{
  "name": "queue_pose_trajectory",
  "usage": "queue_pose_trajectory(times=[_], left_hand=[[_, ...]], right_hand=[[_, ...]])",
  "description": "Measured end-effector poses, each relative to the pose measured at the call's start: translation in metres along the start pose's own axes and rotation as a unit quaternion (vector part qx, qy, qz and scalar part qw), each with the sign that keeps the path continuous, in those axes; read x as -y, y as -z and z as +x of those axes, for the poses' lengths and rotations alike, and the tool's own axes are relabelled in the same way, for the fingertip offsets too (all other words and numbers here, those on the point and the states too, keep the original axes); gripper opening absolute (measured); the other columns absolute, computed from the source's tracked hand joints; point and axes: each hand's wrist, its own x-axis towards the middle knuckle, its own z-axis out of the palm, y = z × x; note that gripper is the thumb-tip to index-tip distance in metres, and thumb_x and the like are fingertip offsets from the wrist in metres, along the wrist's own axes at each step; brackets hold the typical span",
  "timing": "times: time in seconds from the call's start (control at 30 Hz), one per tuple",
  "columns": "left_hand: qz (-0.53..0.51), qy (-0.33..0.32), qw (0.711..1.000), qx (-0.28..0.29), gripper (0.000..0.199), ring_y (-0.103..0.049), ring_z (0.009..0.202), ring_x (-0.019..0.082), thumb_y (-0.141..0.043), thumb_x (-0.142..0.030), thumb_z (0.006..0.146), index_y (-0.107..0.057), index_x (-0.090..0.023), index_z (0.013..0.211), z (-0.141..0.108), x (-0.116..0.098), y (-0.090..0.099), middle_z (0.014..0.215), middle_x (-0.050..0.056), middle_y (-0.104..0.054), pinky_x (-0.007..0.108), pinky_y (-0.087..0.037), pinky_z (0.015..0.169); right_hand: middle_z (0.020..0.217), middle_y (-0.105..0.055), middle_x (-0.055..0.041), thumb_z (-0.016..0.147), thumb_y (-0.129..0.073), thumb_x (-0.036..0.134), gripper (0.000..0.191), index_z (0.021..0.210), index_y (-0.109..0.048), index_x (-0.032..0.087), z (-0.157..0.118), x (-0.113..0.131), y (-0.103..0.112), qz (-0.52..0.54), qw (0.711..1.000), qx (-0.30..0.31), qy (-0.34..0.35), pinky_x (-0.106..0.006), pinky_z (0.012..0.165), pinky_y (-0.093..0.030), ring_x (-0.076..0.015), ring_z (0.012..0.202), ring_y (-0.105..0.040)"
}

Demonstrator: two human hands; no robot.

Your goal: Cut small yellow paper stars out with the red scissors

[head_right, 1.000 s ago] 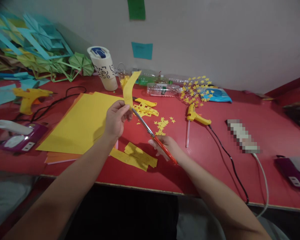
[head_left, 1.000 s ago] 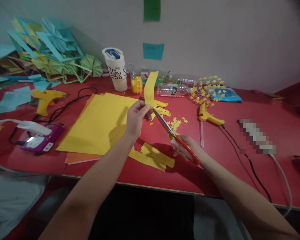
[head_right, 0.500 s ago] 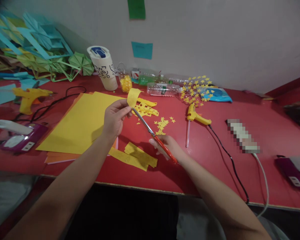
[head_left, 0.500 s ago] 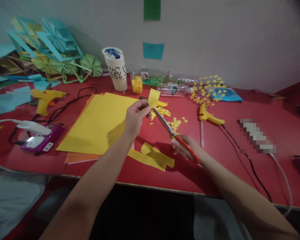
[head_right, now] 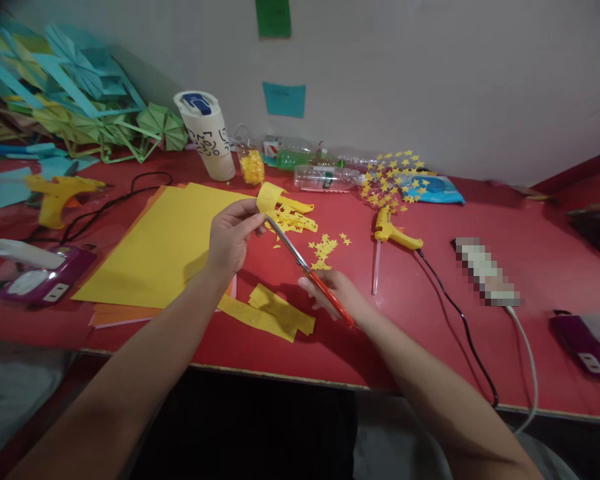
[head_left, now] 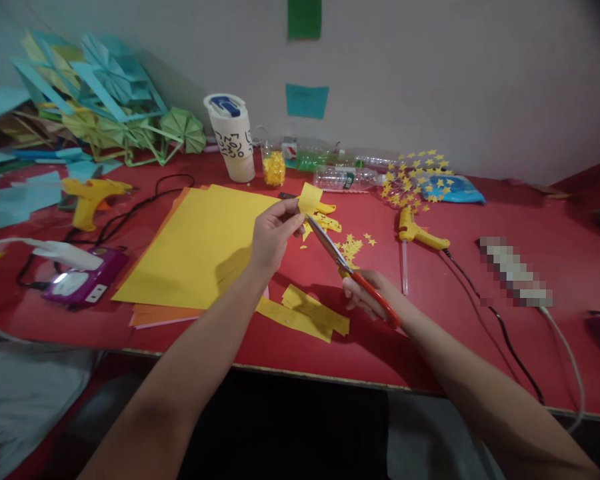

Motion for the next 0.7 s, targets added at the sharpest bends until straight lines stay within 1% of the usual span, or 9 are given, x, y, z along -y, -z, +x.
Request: queue_pose_trajectory(times=[0.17, 0.33, 0.43, 0.6, 0.7], left_hand=[[0.007, 0.01, 1.0, -0.01, 0.012, -0.049, 0.048, 0.004, -0.06, -0.013, 0.067, -0.067, -0.018, 0.076, 0.0006, -0.0016, 0.0, 0.061, -0.003, -0.058, 0.019, -0.043, 0.048], [0.007, 0.007, 1.0, -0.007, 0.012, -0.05, 0.048, 0.004, -0.061, -0.014, 0.066, -0.068, -0.018, 0.076, 0.0001, -0.0016, 0.0004, 0.061, -0.003, -0.058, 0.019, -0.042, 0.048], [0.001, 0.005, 1.0, -0.008, 0.012, -0.05, 0.048, 0.004, -0.062, -0.013, 0.066, -0.068, -0.017, 0.076, 0.0001, -0.0008, 0.0013, 0.06, -0.003, -0.058, 0.019, -0.042, 0.047], [0.004, 0.007, 1.0, -0.001, 0.013, -0.05, 0.048, 0.004, -0.062, -0.012, 0.067, -0.067, -0.017, 0.078, 0.0005, -0.0005, 0.0016, 0.06, -0.003, -0.057, 0.02, -0.042, 0.048], [0.003, 0.006, 1.0, -0.003, 0.014, -0.05, 0.047, 0.004, -0.06, -0.011, 0.067, -0.065, -0.017, 0.079, 0.0007, -0.0003, 0.0015, 0.064, -0.003, -0.058, 0.021, -0.042, 0.048]], right_hand=[[0.041, -0.044, 0.005, 0.065, -0.066, 0.061, 0.046, 0.058, -0.046, 0.02, -0.0006, 0.003, -0.0012, 0.0, 1.0, -0.004, -0.002, -0.016, 0.028, -0.029, -0.0109, 0.038, -0.053], [0.039, -0.04, 0.006, 0.063, -0.067, 0.062, 0.047, 0.058, -0.045, 0.02, -0.0015, 0.0059, -0.0009, -0.003, 1.0, -0.006, -0.011, -0.016, 0.027, -0.029, -0.0133, 0.041, -0.056], [0.038, -0.042, 0.0053, 0.061, -0.067, 0.062, 0.048, 0.057, -0.046, 0.02, -0.0009, 0.0054, -0.0005, -0.002, 1.0, -0.012, -0.01, -0.016, 0.026, -0.028, -0.0124, 0.038, -0.055], [0.039, -0.042, 0.0053, 0.063, -0.067, 0.059, 0.045, 0.057, -0.045, 0.02, 0.0003, 0.0035, 0.0001, -0.008, 1.0, -0.014, -0.009, -0.016, 0.026, -0.028, -0.0129, 0.038, -0.054], [0.042, -0.047, 0.0037, 0.064, -0.067, 0.059, 0.045, 0.058, -0.045, 0.02, 0.0007, 0.0027, 0.0007, -0.01, 1.0, -0.01, -0.01, -0.016, 0.025, -0.028, -0.0123, 0.039, -0.054]])
